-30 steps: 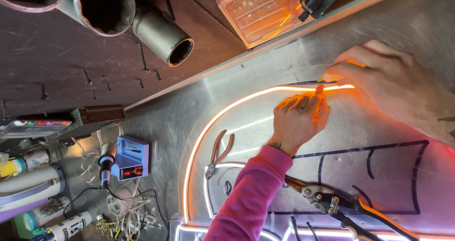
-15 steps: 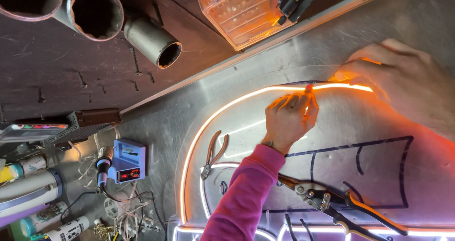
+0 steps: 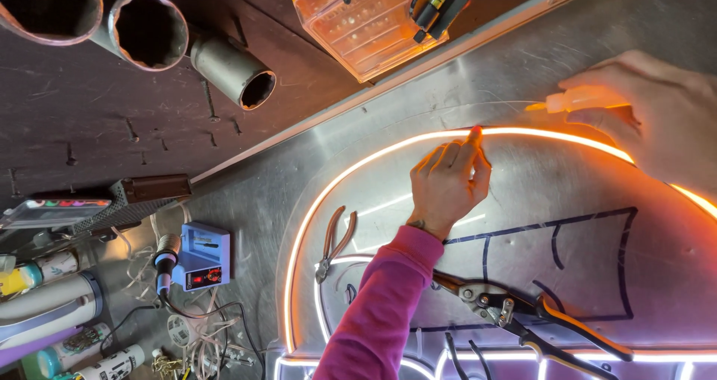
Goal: Assembling a custom LED neon sign by cutting strips, gluing them to a base, and preparing wiring.
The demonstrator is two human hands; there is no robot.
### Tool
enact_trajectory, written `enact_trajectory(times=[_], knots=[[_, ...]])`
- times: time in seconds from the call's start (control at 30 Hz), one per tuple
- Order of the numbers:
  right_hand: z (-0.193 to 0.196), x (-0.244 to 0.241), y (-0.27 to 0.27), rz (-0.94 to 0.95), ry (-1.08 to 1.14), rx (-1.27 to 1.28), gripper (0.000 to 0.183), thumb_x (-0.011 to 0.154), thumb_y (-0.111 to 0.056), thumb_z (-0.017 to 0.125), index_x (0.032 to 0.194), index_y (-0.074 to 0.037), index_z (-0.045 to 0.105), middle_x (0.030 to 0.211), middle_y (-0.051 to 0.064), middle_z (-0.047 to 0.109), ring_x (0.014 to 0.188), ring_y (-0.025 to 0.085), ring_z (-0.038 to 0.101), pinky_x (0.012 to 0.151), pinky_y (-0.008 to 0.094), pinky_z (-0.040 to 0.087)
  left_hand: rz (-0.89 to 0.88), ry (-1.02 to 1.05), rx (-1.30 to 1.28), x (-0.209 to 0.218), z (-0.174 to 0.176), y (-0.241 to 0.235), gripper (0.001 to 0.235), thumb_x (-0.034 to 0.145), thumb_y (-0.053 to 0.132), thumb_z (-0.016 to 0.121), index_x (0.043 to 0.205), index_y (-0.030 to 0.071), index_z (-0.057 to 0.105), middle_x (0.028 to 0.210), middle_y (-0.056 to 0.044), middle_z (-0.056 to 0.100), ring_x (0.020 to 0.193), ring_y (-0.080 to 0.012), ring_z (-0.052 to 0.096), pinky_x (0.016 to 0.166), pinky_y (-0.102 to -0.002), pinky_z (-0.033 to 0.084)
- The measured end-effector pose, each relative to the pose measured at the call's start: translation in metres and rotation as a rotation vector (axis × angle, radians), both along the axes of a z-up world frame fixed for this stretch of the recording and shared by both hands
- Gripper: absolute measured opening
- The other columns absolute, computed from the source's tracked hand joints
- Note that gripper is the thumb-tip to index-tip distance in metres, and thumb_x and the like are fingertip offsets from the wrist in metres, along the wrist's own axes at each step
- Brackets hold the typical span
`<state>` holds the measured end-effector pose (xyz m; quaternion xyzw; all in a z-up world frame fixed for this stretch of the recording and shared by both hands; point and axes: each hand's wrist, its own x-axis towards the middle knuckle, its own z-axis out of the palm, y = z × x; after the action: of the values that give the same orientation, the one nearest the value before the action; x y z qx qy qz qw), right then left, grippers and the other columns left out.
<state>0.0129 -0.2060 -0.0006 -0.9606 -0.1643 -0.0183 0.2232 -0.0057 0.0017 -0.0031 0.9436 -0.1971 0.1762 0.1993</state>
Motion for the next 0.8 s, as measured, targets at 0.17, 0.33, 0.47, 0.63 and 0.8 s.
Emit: enact_trajectory(times=[0.17,0.33,0.47,0.63,0.8], knots=[[-0.026,-0.009,-0.015,-0.102,0.034,0.282,0.032,0.097,-0.012,0.050,0.118,0.011,0.055,0.087,0.019,0.048,0.055,0.022,0.044,0.053,0.028,0.038,-0.028,0.015,-0.066,0.000,0.001,0.000,0.020,0.067,0.003,0.057,0.087,0.003,0.060,0.084,-0.005,0.049,0.060,-0.0138,0.043,0.052,-0.023,0.037],[-0.029,-0.015,-0.019,-0.149,0.096,0.515,0.026,0.090,0.009,0.050,0.114,0.015,0.043,0.099,0.025,0.042,0.076,0.030,0.046,0.067,0.035,0.040,0.002,0.040,-0.026,-0.001,0.002,0.000,0.023,0.067,0.005,0.057,0.090,0.003,0.060,0.094,-0.007,0.052,0.073,-0.0177,0.049,0.068,-0.026,0.041],[-0.095,-0.008,-0.050,-0.062,-0.027,0.663,0.041,0.086,0.019,0.056,0.122,0.017,0.036,0.112,0.030,0.039,0.094,0.038,0.045,0.089,0.042,0.038,0.004,0.061,-0.012,-0.001,0.000,0.001,0.026,0.065,0.003,0.058,0.090,0.004,0.059,0.095,-0.007,0.051,0.081,-0.0204,0.050,0.071,-0.027,0.043],[-0.122,0.004,-0.078,0.105,-0.204,0.487,0.011,0.099,0.019,0.049,0.102,0.010,0.044,0.082,0.020,0.051,0.073,0.030,0.049,0.096,0.042,0.040,0.005,0.067,-0.043,-0.001,0.000,0.001,0.025,0.064,0.001,0.058,0.089,0.004,0.060,0.089,-0.005,0.051,0.080,-0.0186,0.049,0.069,-0.026,0.042],[-0.141,0.000,-0.078,0.135,-0.296,0.294,0.012,0.096,0.019,0.053,0.087,0.011,0.052,0.097,0.022,0.054,0.096,0.032,0.050,0.109,0.040,0.040,-0.001,0.039,-0.057,0.000,0.001,0.002,0.026,0.064,-0.002,0.058,0.088,0.004,0.061,0.079,-0.003,0.049,0.076,-0.0168,0.050,0.069,-0.026,0.045]])
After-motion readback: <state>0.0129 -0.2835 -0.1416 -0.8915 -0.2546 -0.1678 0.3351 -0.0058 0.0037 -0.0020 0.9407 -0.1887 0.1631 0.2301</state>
